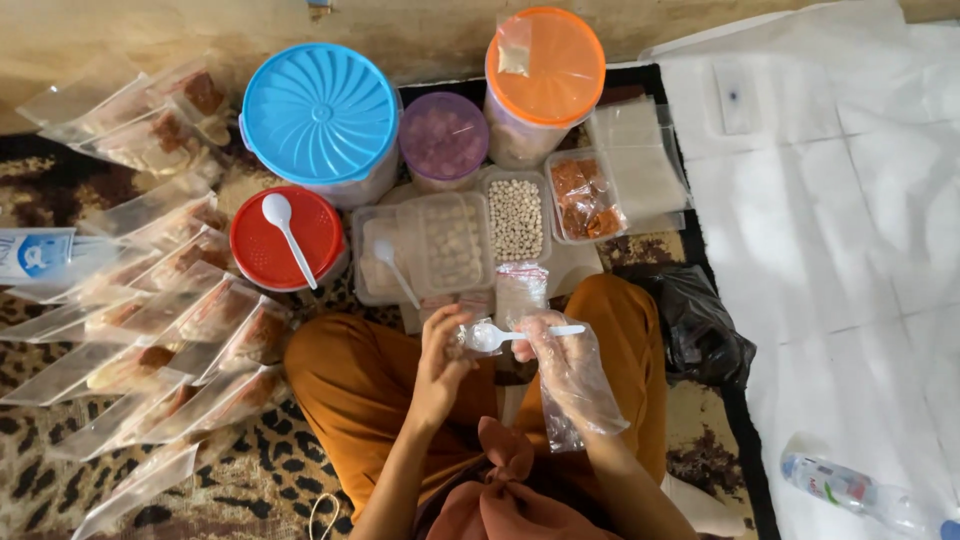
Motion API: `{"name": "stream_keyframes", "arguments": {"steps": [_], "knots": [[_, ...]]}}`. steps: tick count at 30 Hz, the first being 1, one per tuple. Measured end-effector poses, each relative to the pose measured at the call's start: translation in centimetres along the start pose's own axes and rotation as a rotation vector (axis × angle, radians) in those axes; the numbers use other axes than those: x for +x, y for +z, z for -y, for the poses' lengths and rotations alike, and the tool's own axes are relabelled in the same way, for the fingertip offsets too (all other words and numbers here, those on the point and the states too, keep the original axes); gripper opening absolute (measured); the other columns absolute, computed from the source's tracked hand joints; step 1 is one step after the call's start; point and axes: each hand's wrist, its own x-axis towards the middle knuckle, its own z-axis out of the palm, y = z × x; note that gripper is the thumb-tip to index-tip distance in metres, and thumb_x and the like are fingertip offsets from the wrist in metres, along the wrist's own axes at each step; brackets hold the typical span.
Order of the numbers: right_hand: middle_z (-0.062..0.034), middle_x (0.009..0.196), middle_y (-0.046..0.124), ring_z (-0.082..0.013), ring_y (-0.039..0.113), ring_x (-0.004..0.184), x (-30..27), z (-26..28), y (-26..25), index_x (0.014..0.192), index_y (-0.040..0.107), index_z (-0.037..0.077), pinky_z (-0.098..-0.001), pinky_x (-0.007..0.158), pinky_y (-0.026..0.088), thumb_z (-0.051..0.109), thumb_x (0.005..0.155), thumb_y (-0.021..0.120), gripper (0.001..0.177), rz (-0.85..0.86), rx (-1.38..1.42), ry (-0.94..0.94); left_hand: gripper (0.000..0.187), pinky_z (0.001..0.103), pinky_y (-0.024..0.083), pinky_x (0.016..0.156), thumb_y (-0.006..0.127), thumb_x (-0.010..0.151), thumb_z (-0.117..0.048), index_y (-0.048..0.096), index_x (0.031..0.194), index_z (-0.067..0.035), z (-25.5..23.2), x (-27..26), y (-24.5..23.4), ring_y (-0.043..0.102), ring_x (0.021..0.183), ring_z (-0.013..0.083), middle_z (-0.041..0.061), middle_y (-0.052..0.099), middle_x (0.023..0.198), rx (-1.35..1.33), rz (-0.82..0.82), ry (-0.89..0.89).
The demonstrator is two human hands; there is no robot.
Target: Package small food items into plastic bags using a spoon
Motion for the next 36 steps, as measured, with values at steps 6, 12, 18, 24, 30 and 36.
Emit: {"name": "stream_keyframes", "arguments": {"steps": [6, 12, 18, 24, 30, 36], "knots": [[-0.0123, 0.063, 0.072, -0.0166, 0.07, 0.059, 0.1, 0.5, 0.2, 0.084, 0.074, 0.002, -0.0342, 0.062, 0.064, 0.023, 0.099, 0.063, 0.028, -0.037, -0.01, 0.021, 0.061, 0.048, 0.047, 0.106, 0.085, 0.079, -0.022, 0.06, 0.135, -0.016, -1.9, 0.5, 1.6, 0.056, 0.13, 0.0368, 0.013, 0.047, 0.142, 0.572, 0.104, 0.092], [-0.011, 0.064, 0.075, -0.0166, 0.074, 0.06, 0.4, 0.2, -0.5, 0.081, 0.073, 0.003, -0.0338, 0.058, 0.064, 0.018, 0.096, 0.064, 0.023, 0.038, -0.127, -0.021, 0.073, 0.042, 0.054, 0.097, 0.092, 0.072, -0.04, 0.062, 0.136, -0.023, -0.9, 1.2, 1.7, 0.065, 0.114, 0.0279, 0.005, 0.059, 0.125, 0.708, 0.083, 0.103], [-0.0103, 0.07, 0.071, -0.0185, 0.073, 0.065, 0.6, 0.0, -0.8, 0.084, 0.068, 0.004, -0.0294, 0.064, 0.064, 0.04, 0.099, 0.053, 0.042, 0.062, -0.024, 0.099, 0.057, 0.045, 0.046, 0.1, 0.082, 0.084, -0.04, 0.062, 0.133, -0.018, -1.0, 1.5, 1.9, 0.051, 0.118, 0.0288, 0.009, 0.051, 0.13, 0.89, 0.102, 0.28], [-0.0081, 0.082, 0.073, -0.015, 0.07, 0.07, 1.1, -1.4, -2.5, 0.099, 0.073, 0.004, -0.0235, 0.061, 0.062, 0.036, 0.101, 0.055, 0.036, 0.117, 0.015, 0.005, 0.061, 0.042, 0.045, 0.104, 0.078, 0.082, -0.047, 0.064, 0.129, -0.011, -0.6, 1.5, 1.3, 0.056, 0.126, 0.0288, 0.012, 0.061, 0.134, 0.753, 0.053, 0.238], [-0.0008, 0.079, 0.07, -0.0101, 0.068, 0.066, 6.4, -5.5, -5.7, 0.114, 0.065, 0.012, -0.0224, 0.059, 0.062, 0.039, 0.11, 0.044, 0.035, -0.105, 0.005, -0.205, 0.05, 0.033, 0.054, 0.095, 0.073, 0.09, -0.042, 0.062, 0.123, -0.007, 0.2, 1.0, 0.4, 0.066, 0.114, 0.0215, 0.01, 0.068, 0.121, 0.216, -0.05, 0.087], [-0.0102, 0.116, 0.076, -0.0103, 0.075, 0.079, 14.1, -14.6, -6.3, 0.116, 0.071, 0.016, -0.014, 0.06, 0.066, 0.018, 0.104, 0.062, 0.016, -0.133, -0.009, -0.064, 0.042, 0.036, 0.057, 0.096, 0.068, 0.093, -0.043, 0.064, 0.115, -0.007, 0.7, 0.9, -0.5, 0.07, 0.109, 0.0231, 0.01, 0.069, 0.111, 0.15, -0.157, 0.038]]}}
